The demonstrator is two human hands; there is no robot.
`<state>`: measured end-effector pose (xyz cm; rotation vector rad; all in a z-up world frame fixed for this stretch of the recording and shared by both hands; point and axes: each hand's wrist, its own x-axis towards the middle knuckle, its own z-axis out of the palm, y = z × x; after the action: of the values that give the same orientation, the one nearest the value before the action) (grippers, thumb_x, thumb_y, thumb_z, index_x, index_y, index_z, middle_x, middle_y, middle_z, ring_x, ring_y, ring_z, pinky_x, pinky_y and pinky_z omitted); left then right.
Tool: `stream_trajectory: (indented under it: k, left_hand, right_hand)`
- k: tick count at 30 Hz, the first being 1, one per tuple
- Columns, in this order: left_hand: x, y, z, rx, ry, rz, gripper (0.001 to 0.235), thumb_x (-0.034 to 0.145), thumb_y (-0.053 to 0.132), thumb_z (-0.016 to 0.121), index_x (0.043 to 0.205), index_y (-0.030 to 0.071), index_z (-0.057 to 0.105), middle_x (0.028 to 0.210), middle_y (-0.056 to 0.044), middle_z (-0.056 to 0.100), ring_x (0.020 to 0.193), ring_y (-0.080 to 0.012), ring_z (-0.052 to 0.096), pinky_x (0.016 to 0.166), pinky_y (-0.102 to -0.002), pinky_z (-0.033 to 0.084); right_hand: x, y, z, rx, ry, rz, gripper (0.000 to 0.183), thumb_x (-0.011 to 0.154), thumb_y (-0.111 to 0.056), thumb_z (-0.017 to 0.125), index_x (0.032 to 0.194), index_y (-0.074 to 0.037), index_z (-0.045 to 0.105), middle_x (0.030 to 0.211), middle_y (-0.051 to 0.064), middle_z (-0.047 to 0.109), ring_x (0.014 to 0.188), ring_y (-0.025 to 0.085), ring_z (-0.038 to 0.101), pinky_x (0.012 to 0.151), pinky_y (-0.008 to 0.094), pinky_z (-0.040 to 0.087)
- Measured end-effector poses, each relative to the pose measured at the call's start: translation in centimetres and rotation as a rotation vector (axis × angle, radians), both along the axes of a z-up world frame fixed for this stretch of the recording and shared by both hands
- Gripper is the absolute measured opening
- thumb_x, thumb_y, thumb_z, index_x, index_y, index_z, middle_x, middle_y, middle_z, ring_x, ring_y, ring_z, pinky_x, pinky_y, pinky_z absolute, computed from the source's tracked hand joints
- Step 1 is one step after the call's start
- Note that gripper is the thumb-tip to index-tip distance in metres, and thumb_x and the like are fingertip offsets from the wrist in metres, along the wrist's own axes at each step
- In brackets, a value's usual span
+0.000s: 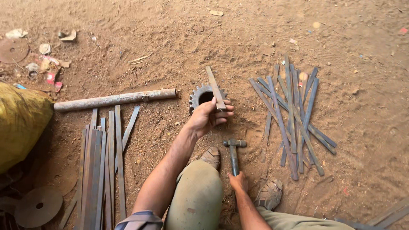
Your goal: The person sits on the ground and repeatedly places metal rods into the central hole of a gear-like object, then strikes them with a hammer to shape or bend them. The person handles multiple rods one at a time, adjusting their position before each strike.
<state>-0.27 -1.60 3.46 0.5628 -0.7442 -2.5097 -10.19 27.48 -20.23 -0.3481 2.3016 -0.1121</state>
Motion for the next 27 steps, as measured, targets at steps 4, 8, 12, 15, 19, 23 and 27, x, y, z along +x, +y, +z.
stream_trajectory:
  k: [4, 8, 12, 15, 19, 23, 27]
  left_hand:
    - [-1.0, 0.2, 1.4, 0.075, 0.011, 0.001, 0.046, 0.108, 0.037, 0.049, 0.134, -0.001, 0.057, 0.124, -0.016, 0.071, 0.112, -0.0261, 0.072, 0.089, -0.037, 0.061]
    - [-0.6, -0.1, 0.6, 0.067, -0.047, 0.021, 0.039, 0.102, 0.023, 0.051, 0.131, -0.003, 0.058, 0.124, -0.017, 0.072, 0.11, -0.0276, 0.073, 0.092, -0.041, 0.064]
    - [5.2, 0.9, -4.0, 0.154, -0.26, -0.015, 0.034, 0.102, 0.02, 0.047, 0.129, -0.001, 0.054, 0.099, -0.013, 0.071, 0.081, -0.0231, 0.072, 0.068, -0.039, 0.061]
    - [9.5, 1.9, -9.9, 0.074, -0.582, -0.017, 0.033, 0.104, 0.022, 0.044, 0.128, 0.006, 0.06, 0.074, -0.004, 0.06, 0.054, -0.0129, 0.053, 0.049, -0.033, 0.051]
    - [12.8, 1.9, -17.8, -0.304, -1.076, -0.069, 0.035, 0.106, 0.037, 0.043, 0.107, 0.007, 0.062, 0.073, -0.002, 0.059, 0.055, -0.0137, 0.052, 0.048, -0.033, 0.046]
    - [12.8, 2.2, -21.9, -0.347, -1.183, -0.032, 0.053, 0.108, 0.051, 0.041, 0.09, 0.008, 0.066, 0.068, -0.001, 0.059, 0.051, -0.0134, 0.048, 0.046, -0.034, 0.043]
    - [11.6, 3.5, -22.3, -0.215, -1.109, -0.02, 0.057, 0.105, 0.054, 0.039, 0.082, 0.006, 0.058, 0.057, -0.006, 0.053, 0.041, -0.0198, 0.048, 0.04, -0.039, 0.039]
  right_hand:
    - [0.7, -0.4, -0.8, 0.007, 0.035, -0.033, 0.072, 0.082, -0.054, 0.078, 0.134, -0.007, 0.061, 0.13, 0.021, 0.068, 0.121, 0.039, 0.066, 0.102, 0.049, 0.053]
    - [0.5, 0.4, -1.2, -0.048, 0.108, -0.027, 0.065, 0.082, -0.055, 0.08, 0.124, -0.007, 0.067, 0.116, 0.018, 0.073, 0.106, 0.037, 0.071, 0.091, 0.048, 0.057]
    - [-0.3, -0.9, 0.4, -0.242, -0.132, -0.235, 0.053, 0.08, -0.041, 0.088, 0.109, -0.002, 0.066, 0.082, 0.018, 0.073, 0.063, 0.028, 0.067, 0.06, 0.042, 0.055]
    - [-1.4, -3.6, 4.9, -0.735, -0.365, -0.331, 0.037, 0.078, -0.022, 0.083, 0.1, -0.002, 0.06, 0.072, 0.007, 0.065, 0.049, 0.015, 0.058, 0.043, 0.036, 0.047]
    - [-4.4, -7.0, 14.5, -1.209, -0.395, 0.031, 0.027, 0.086, -0.027, 0.073, 0.1, -0.005, 0.066, 0.073, 0.004, 0.069, 0.058, 0.012, 0.068, 0.053, 0.029, 0.058]
    - [-6.0, -12.9, 19.0, -1.713, -0.16, 0.35, 0.055, 0.094, -0.057, 0.066, 0.11, -0.005, 0.064, 0.084, 0.007, 0.068, 0.071, 0.017, 0.066, 0.066, 0.031, 0.054]
    - [-6.2, -16.5, 16.3, -1.956, -0.119, 0.508, 0.078, 0.091, -0.078, 0.059, 0.117, -0.005, 0.053, 0.094, 0.011, 0.058, 0.081, 0.02, 0.058, 0.07, 0.032, 0.05]
